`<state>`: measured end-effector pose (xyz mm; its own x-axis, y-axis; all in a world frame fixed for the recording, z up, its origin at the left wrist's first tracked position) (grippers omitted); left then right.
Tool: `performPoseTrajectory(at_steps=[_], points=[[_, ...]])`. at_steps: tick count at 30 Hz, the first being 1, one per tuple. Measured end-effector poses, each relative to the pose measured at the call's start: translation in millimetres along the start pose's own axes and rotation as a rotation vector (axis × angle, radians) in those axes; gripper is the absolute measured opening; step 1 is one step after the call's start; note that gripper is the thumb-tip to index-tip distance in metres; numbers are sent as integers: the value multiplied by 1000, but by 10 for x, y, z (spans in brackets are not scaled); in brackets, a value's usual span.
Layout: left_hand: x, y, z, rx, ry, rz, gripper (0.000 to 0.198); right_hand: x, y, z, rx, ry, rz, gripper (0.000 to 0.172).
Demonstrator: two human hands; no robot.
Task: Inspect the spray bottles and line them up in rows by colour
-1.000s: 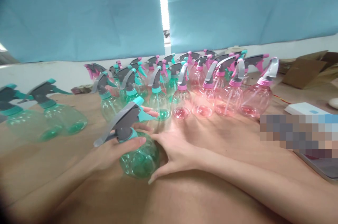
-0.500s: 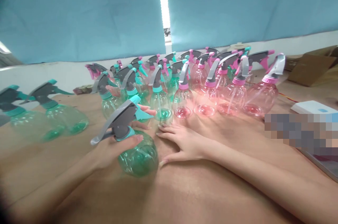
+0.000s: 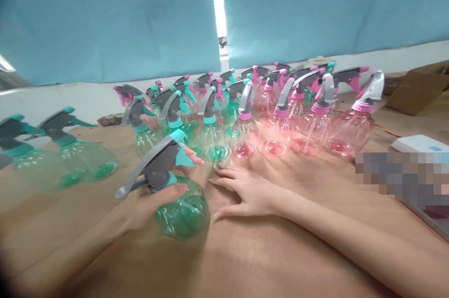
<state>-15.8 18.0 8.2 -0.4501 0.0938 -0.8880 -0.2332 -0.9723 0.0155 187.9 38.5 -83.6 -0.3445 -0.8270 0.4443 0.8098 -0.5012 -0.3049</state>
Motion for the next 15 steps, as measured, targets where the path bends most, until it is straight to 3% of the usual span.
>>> performPoseTrajectory(at_steps=[2,6,10,15], points=[[-52,4,-4,36,10,-34,15,3,-2,0,-6,-8,3,80],[-88,20,7,7,61,-60,27,-1,-5,-2,-1,-8,-2,81],[-89,31,7,34,45,-57,23,-5,-5,9,3,-13,2,81],[-126,7,-12,-2,-26,-47,39,5,-12,24,-1,-4,-3,78]])
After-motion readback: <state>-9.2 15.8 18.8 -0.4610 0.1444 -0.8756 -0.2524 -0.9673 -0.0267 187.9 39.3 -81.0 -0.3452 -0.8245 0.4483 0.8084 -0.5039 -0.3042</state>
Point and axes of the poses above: each hand's wrist, its own y-axis away from the middle knuckle, its own z-axis out of the back of the hand, x = y × z, the point moved 2 cm from there along -y, towards the middle knuckle, and after that the axes turned 11 degrees about z, right-handed, at the moved point
